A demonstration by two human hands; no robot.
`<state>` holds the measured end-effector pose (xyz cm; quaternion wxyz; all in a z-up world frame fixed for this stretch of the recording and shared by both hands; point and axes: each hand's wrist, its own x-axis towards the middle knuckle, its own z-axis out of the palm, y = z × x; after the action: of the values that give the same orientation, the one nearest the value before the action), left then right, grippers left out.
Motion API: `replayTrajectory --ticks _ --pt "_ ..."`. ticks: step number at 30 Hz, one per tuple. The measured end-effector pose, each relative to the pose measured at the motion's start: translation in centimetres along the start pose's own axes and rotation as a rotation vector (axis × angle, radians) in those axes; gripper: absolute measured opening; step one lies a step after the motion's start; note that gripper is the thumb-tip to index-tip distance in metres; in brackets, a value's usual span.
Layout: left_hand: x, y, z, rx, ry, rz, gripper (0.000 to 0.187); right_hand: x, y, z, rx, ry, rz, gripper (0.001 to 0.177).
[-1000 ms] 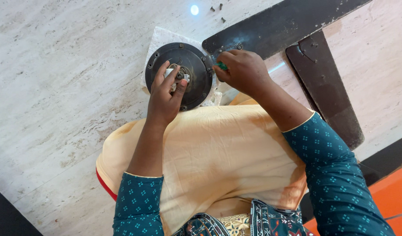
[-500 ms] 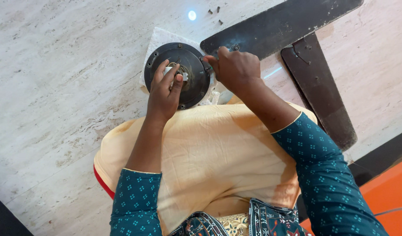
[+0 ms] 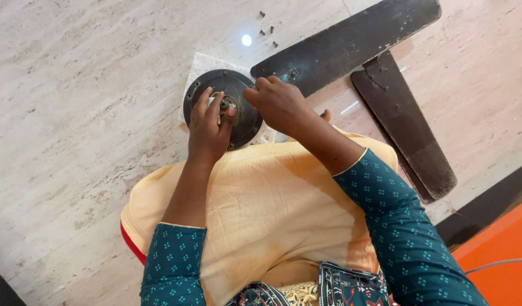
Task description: The person sits on the floor and uses a screwdriver to remove screws from the central hub of a ceiling fan. They detach the fan blades one by one and place them on the floor, then continue to loosen and remove additional screws from the motor housing.
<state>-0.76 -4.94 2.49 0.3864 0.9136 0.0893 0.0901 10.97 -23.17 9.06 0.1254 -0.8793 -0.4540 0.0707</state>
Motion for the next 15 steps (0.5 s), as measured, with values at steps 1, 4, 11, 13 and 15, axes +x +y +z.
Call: replayTrajectory --ticks 1,4,11,13,15 --pt "-0.1 0.2 0.3 0.065 0.044 0.050 0.062 -0.1 0.0 -0.1 -0.001 0.008 -0.002 0.012" --pt "-0.1 1.3 0.9 0.237 0.123 0.197 0.061 0.3 -0.2 -0.4 0.052 -0.011 0.058 0.023" --pt "4.1 4.1 2.4 0.190 0.020 0.320 0.026 0.8 0.7 -0.4 0.217 -0.019 0.179 0.076" --pt "4.5 4.0 3.0 0.082 -0.002 0.321 0.024 0.5 2.2 -0.2 0.275 -0.015 0.141 0.071" --pt "5.0 4.0 3.3 0.024 -0.031 0.320 0.019 0.4 2.7 -0.2 0.278 -0.056 0.170 0.077"
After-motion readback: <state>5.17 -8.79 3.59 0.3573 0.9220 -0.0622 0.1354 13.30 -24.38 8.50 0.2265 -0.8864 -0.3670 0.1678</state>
